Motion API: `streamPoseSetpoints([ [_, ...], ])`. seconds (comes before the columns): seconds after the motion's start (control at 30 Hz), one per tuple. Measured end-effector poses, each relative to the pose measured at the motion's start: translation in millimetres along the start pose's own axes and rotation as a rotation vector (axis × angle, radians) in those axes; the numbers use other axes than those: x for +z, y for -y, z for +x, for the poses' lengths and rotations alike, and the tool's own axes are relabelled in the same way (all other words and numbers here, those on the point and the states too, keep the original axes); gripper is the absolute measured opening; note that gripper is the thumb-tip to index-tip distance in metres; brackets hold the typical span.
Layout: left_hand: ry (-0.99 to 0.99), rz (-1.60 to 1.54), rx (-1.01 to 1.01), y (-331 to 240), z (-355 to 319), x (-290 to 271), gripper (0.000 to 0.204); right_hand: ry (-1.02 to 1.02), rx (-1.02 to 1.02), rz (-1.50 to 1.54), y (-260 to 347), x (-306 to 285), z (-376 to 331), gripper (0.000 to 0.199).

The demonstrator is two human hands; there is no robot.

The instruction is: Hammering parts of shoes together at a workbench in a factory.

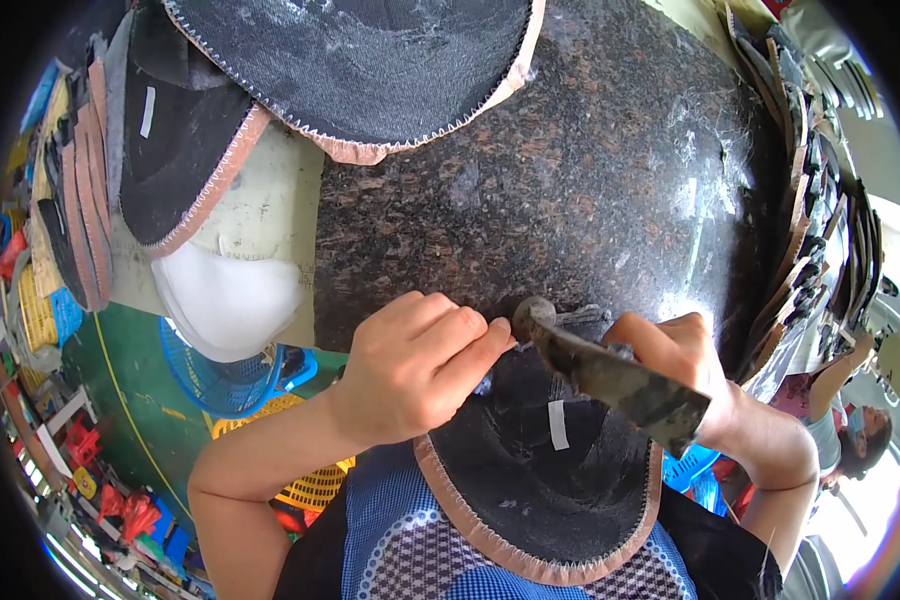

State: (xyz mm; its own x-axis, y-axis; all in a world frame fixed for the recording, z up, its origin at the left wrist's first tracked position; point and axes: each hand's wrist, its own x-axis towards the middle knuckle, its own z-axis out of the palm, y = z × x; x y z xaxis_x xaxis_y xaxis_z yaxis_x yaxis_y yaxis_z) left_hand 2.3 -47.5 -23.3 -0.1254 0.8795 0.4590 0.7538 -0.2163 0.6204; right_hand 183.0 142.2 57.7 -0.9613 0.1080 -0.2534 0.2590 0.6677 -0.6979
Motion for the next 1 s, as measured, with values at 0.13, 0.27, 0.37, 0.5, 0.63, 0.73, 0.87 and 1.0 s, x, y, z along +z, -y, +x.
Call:
streamPoseSetpoints([
  [0.13, 0.011, 0.060, -0.034, -1.6, -0.5, -2.0, 0.032, -0.033, -0.065, -0.031, 5.5, -0.6, 4.9, 0.022],
  [0.27, -0.028, 0.101, -0.082, -1.0, 0.6, -6.0, 0.031, -0.033, -0.068, -0.052, -0.2, 4.2, 2.0, 0.024],
  [0.37, -0.052, 0.052, -0.119, -3.2, -3.9, 2.0, 0.027, -0.051, -0.048, -0.005, -4.0, 7.8, -0.1, 0.024],
  [0.5, -0.057, 0.031, -0.125, -7.4, -6.7, 5.7, 0.024, -0.041, 0.106, 0.093, -4.5, 7.0, -4.3, 0.024],
  [0.63, 0.002, 0.101, -0.064, -11.4, -8.0, 2.9, 0.022, -0.030, -0.105, -0.147, 5.8, 11.4, 0.3, 0.024],
  [0.73, 0.042, 0.127, -0.009, -11.8, -5.4, -0.7, 0.022, -0.063, -0.038, -0.145, 13.7, 3.9, 6.2, 0.024],
  [0.87, 0.123, 0.074, 0.002, -5.8, -0.8, -9.5, 0.032, -0.068, -0.068, -0.160, 15.4, 16.9, -4.2, 0.026],
  [1.0, 0.193, 0.156, -0.151, -11.3, 18.6, -12.3, 0.060, -0.336, 0.174, 0.206, -8.6, 21.2, -13.5, 0.022],
])
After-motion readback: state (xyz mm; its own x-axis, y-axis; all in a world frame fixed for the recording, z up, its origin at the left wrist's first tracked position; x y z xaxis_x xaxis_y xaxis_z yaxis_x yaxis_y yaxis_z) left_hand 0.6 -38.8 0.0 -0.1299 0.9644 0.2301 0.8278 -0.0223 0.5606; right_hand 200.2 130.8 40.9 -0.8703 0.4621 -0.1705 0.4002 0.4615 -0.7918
